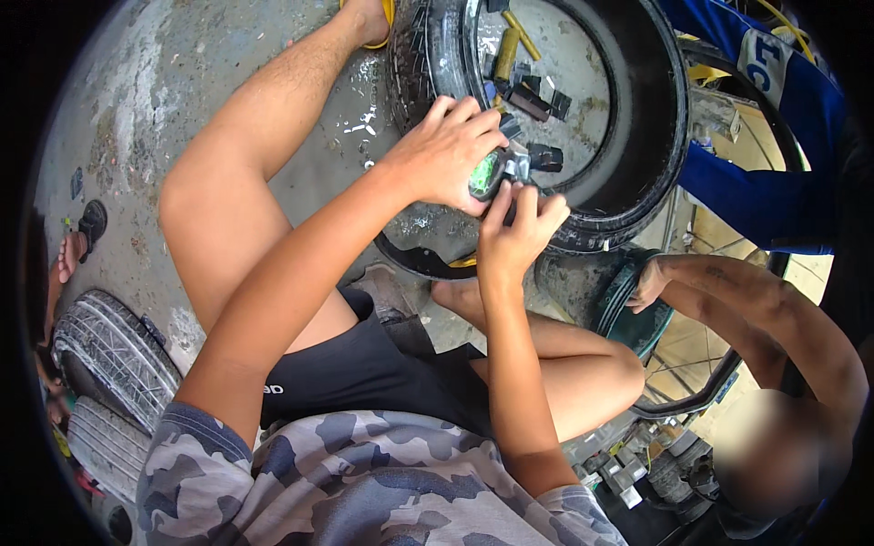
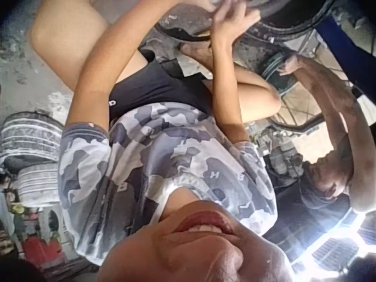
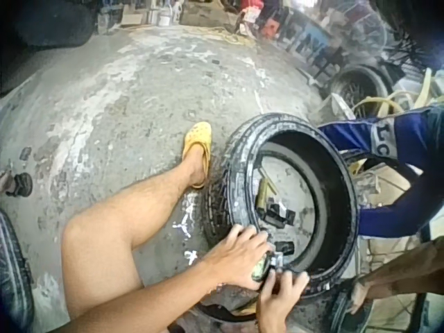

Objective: Clean and repair the inner rim or a part of a disassembled tire using a brush and soapy water.

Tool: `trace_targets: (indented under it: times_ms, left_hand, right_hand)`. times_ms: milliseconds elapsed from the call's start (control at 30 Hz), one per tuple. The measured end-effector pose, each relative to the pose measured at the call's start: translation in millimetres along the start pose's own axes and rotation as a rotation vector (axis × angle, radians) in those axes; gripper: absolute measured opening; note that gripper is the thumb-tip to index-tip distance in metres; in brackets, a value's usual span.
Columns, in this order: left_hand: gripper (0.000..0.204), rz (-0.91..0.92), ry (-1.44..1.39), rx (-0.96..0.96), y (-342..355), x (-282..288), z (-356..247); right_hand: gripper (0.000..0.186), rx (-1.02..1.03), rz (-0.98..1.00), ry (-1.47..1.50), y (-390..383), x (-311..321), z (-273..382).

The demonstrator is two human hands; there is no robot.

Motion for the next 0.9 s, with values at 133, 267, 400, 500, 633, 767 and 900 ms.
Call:
trace_targets:
  times_ms: [133, 267, 400, 500, 633, 767, 900]
  left_hand:
    - [0.075, 0.032, 0.0, 0.003, 5, -1, -1]
    - [0.076, 0.032, -0.009, 0.01, 3, -2, 2]
    - [0.075, 0.051, 0.023, 0.037, 3, -5, 2]
    - [0.075, 0.03, 0.001, 0.036, 7, -6, 0]
    - [0.076, 0.142, -0.035, 0.058, 11, 0, -3]
    - [0.074, 0.154, -0.003, 0.065, 14, -6, -2]
    - [0.074, 0.204, -0.022, 0.062, 13, -1, 1]
  right_hand:
    - [0.013, 0.067, -0.075, -0.084, 39, -15, -10]
    - [0.022, -0.334, -0.049, 0.189, 65, -26, -70]
    - [0.018, -0.308, 0.01, 0.202, 22, 3, -58]
    - [0.015, -0.168, -0.012, 0.109, 27, -6, -28]
    - [0.016, -0.156, -0.089, 0.067, 32, -10, -17]
    - [0.016, -0.19, 0.024, 0.067, 15, -10, -22]
    - [0.016, -0.217, -0.034, 0.044, 27, -10, -9]
Point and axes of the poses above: each hand's wrist, its own y-axis towards the middle knuckle, its own x-axis out of the back of the hand, z = x × y, the point moved 6 cm from there along y, towards the middle knuckle, and after that the axes turned 3 degrees about x, right-handed, at the moved point
